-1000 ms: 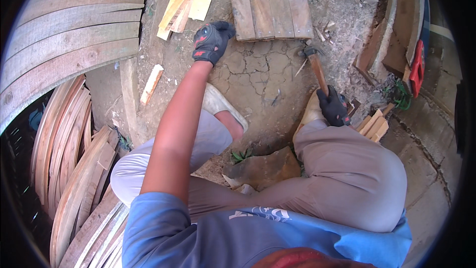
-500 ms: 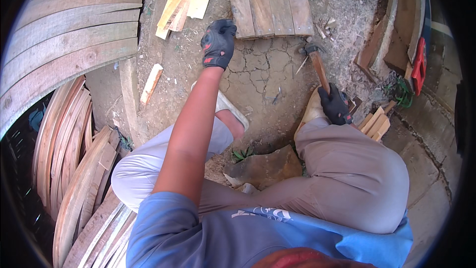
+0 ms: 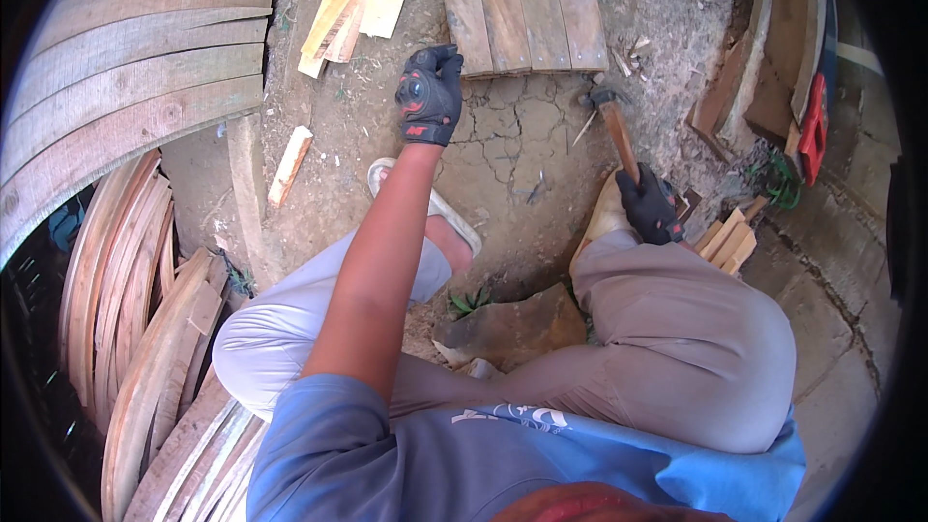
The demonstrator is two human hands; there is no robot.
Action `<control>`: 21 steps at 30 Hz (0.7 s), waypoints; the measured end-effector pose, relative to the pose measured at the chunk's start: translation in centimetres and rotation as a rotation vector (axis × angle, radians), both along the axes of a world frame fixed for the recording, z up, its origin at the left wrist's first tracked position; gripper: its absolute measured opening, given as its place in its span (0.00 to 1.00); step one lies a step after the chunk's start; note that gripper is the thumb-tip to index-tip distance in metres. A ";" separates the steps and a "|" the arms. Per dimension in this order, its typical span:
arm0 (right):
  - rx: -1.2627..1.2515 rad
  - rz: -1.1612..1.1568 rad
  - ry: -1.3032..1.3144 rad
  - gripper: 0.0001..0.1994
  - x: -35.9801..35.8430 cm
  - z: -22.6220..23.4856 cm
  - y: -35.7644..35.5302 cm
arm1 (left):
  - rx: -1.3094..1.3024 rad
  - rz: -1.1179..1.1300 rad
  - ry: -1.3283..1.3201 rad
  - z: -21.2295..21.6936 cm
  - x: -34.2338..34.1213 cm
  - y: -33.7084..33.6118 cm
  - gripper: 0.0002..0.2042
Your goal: The person sits on the ground and uses a hammer to drive nails into a small wooden plank. They repeatedly strike the nails to secure them into the wood, occasionally adjusting the plank's position.
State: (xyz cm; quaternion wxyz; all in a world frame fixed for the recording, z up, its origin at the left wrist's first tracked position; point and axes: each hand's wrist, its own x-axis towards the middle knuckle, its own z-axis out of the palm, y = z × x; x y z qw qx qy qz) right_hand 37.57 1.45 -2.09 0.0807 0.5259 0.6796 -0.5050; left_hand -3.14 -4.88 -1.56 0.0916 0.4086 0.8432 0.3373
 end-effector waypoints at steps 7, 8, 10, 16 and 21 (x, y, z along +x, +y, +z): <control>0.042 0.090 0.003 0.21 -0.7 3.3 1.2 | -0.005 0.039 -0.063 -0.1 1.0 -0.2 0.11; 0.014 0.109 0.036 0.20 -1.7 4.9 2.1 | 0.024 0.082 -0.143 -0.2 1.0 -0.3 0.11; 0.140 0.211 0.143 0.19 -3.5 7.2 3.9 | 0.042 0.137 -0.252 -0.1 1.2 0.0 0.10; 0.372 0.442 0.201 0.16 -13.1 14.5 7.7 | -0.041 0.159 -0.305 0.5 1.5 0.1 0.10; 0.464 0.588 0.206 0.15 -16.2 11.9 8.3 | 0.073 0.178 -0.361 -1.3 2.1 0.1 0.10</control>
